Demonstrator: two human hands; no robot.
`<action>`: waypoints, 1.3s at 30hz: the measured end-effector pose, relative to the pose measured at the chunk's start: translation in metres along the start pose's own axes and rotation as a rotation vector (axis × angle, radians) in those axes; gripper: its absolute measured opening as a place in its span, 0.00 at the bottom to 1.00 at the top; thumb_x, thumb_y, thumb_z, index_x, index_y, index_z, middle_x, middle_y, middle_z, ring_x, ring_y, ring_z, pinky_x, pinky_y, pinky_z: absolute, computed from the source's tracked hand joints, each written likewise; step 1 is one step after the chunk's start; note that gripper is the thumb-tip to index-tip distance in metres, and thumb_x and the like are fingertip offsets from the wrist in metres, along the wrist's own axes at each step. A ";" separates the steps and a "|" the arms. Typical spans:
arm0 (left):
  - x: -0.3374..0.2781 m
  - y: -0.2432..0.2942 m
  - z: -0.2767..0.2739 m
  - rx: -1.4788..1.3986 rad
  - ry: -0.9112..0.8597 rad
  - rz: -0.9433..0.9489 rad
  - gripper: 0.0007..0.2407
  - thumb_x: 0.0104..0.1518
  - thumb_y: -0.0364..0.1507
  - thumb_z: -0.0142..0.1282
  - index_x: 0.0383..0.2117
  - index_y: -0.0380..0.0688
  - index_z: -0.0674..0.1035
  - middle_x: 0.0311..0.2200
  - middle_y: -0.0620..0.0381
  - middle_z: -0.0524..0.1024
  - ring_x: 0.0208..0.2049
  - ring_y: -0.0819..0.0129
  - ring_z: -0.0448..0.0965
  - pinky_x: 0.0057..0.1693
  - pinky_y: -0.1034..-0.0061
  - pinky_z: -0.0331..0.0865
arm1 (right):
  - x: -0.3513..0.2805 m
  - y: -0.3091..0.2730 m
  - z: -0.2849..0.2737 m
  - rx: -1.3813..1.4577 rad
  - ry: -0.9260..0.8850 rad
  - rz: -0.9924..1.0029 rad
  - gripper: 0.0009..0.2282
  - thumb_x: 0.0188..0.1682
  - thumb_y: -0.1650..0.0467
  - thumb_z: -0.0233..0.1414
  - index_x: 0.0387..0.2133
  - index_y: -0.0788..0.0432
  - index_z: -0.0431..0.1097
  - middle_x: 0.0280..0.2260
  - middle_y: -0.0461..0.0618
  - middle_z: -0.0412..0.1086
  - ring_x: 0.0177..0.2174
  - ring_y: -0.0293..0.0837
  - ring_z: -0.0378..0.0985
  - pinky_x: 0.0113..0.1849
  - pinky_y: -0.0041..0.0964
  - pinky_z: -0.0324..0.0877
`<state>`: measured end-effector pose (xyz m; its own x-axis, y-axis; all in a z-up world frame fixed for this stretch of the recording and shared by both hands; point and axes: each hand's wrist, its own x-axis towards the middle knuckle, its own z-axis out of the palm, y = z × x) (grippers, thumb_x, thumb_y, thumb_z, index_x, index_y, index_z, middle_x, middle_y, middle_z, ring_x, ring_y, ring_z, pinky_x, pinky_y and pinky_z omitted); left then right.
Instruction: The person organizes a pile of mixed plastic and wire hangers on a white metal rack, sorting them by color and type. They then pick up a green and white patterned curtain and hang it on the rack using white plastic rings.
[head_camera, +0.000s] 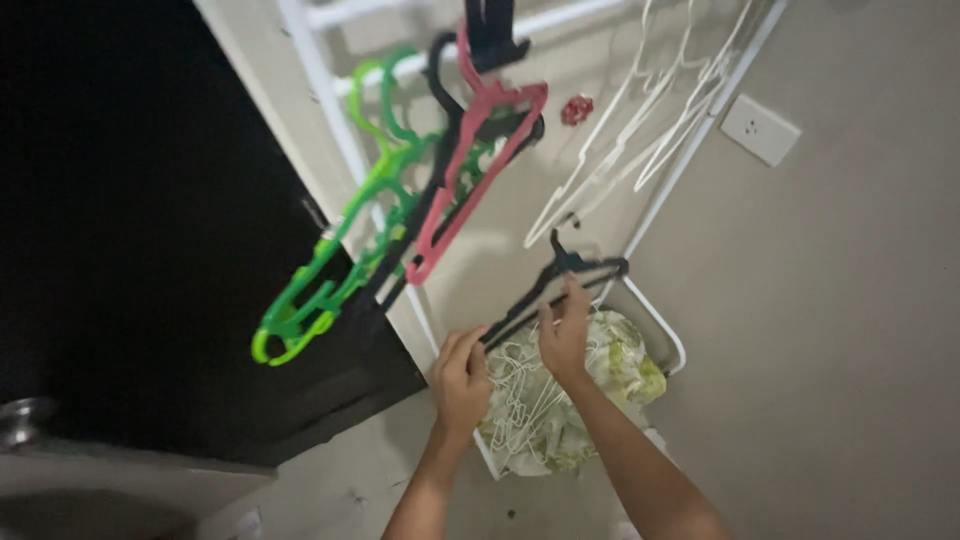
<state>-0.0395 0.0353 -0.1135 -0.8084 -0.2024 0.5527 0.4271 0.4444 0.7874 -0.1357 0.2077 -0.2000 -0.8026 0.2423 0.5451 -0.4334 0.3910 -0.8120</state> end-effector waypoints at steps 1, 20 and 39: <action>0.004 0.015 -0.012 0.001 0.006 0.005 0.10 0.59 0.17 0.54 0.45 0.37 0.82 0.34 0.51 0.77 0.28 0.62 0.78 0.37 0.73 0.72 | 0.002 -0.009 0.002 0.004 -0.001 -0.007 0.25 0.52 0.74 0.52 0.64 0.63 0.54 0.42 0.56 0.61 0.33 0.43 0.69 0.34 0.37 0.70; 0.011 0.173 -0.185 0.286 0.338 0.065 0.04 0.56 0.20 0.63 0.35 0.36 0.85 0.31 0.52 0.81 0.26 0.68 0.79 0.31 0.80 0.69 | 0.034 -0.191 0.013 0.101 -0.196 -0.296 0.08 0.54 0.74 0.53 0.43 0.62 0.64 0.24 0.47 0.67 0.21 0.38 0.69 0.24 0.35 0.65; 0.099 0.178 -0.148 0.275 0.434 0.220 0.06 0.59 0.19 0.60 0.40 0.38 0.84 0.37 0.48 0.80 0.38 0.52 0.82 0.45 0.67 0.74 | 0.123 -0.252 0.032 0.187 -0.328 -0.293 0.32 0.55 0.76 0.54 0.71 0.58 0.44 0.60 0.55 0.56 0.40 0.40 0.73 0.38 0.31 0.74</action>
<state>0.0165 -0.0348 0.1216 -0.4461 -0.3944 0.8034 0.3981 0.7165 0.5729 -0.1378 0.1104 0.0650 -0.7096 -0.1595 0.6863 -0.7029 0.2273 -0.6740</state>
